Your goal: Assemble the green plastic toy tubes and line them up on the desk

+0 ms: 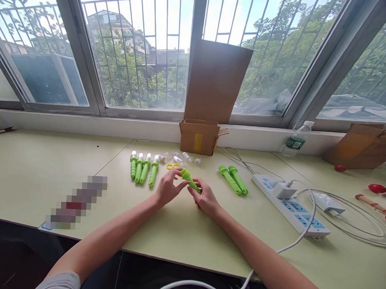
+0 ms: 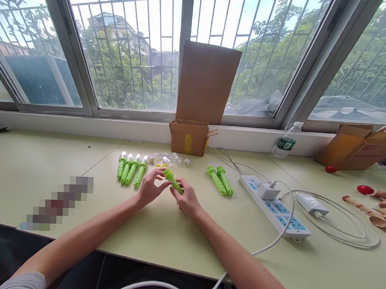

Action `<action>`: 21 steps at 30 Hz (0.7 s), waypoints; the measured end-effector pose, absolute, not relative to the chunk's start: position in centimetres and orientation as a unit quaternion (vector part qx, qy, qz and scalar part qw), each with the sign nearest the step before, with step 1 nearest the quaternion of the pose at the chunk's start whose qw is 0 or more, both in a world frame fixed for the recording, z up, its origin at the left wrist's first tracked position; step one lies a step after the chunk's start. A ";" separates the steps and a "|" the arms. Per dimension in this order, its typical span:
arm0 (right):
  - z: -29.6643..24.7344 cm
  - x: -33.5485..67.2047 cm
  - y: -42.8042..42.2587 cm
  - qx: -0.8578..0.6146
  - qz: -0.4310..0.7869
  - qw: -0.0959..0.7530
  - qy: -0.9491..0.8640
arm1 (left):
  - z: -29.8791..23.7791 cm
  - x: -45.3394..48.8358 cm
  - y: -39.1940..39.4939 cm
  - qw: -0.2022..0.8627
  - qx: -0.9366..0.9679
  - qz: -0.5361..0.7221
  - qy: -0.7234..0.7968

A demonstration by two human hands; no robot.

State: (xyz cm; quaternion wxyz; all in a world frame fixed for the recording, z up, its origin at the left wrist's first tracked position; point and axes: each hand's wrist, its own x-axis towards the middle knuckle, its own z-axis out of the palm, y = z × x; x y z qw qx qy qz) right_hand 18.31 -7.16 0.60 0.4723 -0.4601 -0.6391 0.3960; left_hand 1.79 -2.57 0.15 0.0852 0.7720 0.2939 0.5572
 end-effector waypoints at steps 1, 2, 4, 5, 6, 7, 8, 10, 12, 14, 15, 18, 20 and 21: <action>0.6 18.3 -7.1 -0.461 0.375 0.476 -0.648 | 0.2 1.8 -2.6 0.085 0.771 0.558 0.295; 0.6 18.3 -7.1 -0.460 0.363 0.481 -0.652 | 0.2 1.9 -2.6 0.085 0.770 0.558 0.296; 0.7 18.3 -7.2 -0.454 0.368 0.489 -0.647 | 0.3 2.0 -2.7 0.084 0.770 0.558 0.298; 0.7 18.3 -7.2 -0.449 0.385 0.491 -0.640 | 0.4 2.1 -2.7 0.082 0.770 0.558 0.298; 0.8 18.3 -7.3 -0.444 0.406 0.490 -0.631 | 0.5 2.1 -2.7 0.080 0.770 0.557 0.299; 0.8 18.3 -7.4 -0.438 0.428 0.489 -0.622 | 0.5 2.1 -2.7 0.078 0.771 0.557 0.299; 0.8 18.3 -7.4 -0.431 0.448 0.487 -0.613 | 0.6 2.1 -2.8 0.076 0.771 0.556 0.301; 0.8 18.2 -7.5 -0.418 0.482 0.485 -0.598 | 0.7 2.1 -2.8 0.073 0.772 0.552 0.305; 0.7 18.2 -7.5 -0.408 0.509 0.482 -0.585 | 0.8 2.0 -2.9 0.072 0.773 0.549 0.309; 0.7 18.2 -7.5 -0.400 0.531 0.480 -0.572 | 0.8 2.0 -2.9 0.076 0.773 0.548 0.311; 0.7 18.2 -7.5 -0.396 0.542 0.480 -0.564 | 0.9 2.0 -2.9 0.079 0.772 0.549 0.310; 0.7 18.3 -7.4 -0.384 0.577 0.476 -0.541 | 0.9 2.1 -2.9 0.090 0.771 0.551 0.306; 0.8 18.2 -7.4 -0.374 0.600 0.473 -0.525 | 1.0 2.1 -2.9 0.099 0.770 0.553 0.303; 0.8 18.2 -7.4 -0.369 0.611 0.471 -0.518 | 1.0 2.1 -2.9 0.103 0.769 0.554 0.302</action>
